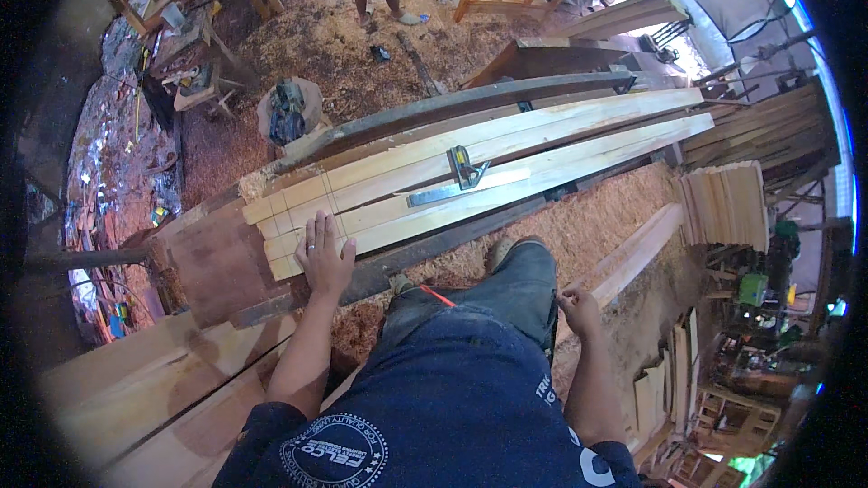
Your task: The person positions a combination square on wooden planks and marks lines across them using a pencil.
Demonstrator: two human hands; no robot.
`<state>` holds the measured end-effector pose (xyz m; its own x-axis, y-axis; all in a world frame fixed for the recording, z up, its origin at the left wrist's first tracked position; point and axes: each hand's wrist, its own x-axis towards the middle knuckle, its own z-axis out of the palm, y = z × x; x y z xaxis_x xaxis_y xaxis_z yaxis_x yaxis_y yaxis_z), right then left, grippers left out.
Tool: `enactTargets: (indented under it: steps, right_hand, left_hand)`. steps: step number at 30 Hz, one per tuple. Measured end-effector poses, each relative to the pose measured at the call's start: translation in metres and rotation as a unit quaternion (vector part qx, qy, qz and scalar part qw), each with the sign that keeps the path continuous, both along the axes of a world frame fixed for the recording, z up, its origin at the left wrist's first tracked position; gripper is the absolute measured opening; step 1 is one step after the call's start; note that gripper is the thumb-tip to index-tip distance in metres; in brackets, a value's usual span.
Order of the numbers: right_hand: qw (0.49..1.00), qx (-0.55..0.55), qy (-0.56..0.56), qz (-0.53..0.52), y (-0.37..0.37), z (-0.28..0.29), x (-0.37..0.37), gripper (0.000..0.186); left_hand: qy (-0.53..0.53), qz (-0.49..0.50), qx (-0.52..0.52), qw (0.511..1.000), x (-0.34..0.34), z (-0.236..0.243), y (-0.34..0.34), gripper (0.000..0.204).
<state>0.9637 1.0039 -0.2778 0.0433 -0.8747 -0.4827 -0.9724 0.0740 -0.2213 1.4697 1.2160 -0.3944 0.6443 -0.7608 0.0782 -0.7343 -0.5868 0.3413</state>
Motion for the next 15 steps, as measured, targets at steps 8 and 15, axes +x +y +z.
enactTargets:
  steps: [8, 15]
  right_hand:
    - [0.993, 0.064, 0.049, 0.089, -0.003, -0.014, -0.012, 0.036]
    - [0.984, 0.118, 0.066, 0.119, -0.029, -0.035, -0.021, 0.038]
  left_hand:
    - [0.003, 0.032, -0.043, 0.999, 0.001, -0.002, -0.005, 0.062]
    - [0.068, 0.082, -0.05, 0.993, 0.0, 0.005, -0.003, 0.054]
